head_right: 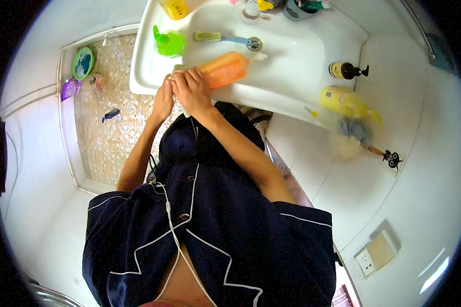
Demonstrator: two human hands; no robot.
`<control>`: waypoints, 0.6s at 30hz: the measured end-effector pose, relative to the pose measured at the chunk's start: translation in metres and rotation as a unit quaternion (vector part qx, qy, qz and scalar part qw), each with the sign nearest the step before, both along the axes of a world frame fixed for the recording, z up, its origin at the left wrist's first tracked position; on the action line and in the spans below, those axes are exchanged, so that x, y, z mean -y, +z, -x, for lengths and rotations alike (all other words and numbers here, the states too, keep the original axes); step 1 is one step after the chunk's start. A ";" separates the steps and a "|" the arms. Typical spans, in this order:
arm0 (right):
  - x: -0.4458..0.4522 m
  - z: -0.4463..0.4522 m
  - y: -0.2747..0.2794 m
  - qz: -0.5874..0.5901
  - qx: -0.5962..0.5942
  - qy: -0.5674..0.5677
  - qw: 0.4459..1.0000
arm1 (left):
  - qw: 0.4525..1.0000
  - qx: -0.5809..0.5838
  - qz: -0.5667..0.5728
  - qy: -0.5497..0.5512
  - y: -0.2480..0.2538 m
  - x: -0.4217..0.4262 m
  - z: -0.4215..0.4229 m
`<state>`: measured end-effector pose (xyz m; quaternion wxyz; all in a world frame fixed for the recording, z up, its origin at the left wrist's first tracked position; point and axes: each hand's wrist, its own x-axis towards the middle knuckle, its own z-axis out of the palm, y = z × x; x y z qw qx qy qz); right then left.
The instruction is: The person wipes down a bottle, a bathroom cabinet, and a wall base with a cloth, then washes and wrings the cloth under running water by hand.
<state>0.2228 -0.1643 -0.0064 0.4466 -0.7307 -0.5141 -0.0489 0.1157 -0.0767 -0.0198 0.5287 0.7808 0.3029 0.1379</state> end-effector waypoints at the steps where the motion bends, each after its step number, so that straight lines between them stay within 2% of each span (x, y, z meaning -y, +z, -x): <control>1: 0.001 0.000 -0.002 -0.002 -0.016 0.000 1.000 | 1.000 0.008 0.006 -0.008 -0.002 0.000 0.003; 6: 0.008 -0.002 -0.003 -0.023 -0.036 0.011 0.999 | 0.996 0.063 -0.027 -0.066 -0.013 -0.005 0.008; 8: 0.011 -0.001 0.000 -0.058 -0.052 0.011 0.997 | 0.997 0.041 0.023 -0.069 -0.015 -0.006 0.009; 10: 0.014 -0.001 -0.003 -0.046 -0.058 0.009 0.997 | 0.996 0.041 0.011 -0.082 -0.010 -0.007 0.007; 12: 0.016 -0.001 -0.006 -0.054 -0.092 -0.005 0.994 | 0.995 0.015 0.047 -0.084 -0.005 -0.007 0.007; 18: 0.028 -0.010 -0.009 -0.040 -0.073 0.013 0.996 | 0.993 0.038 0.099 -0.051 -0.010 0.000 0.004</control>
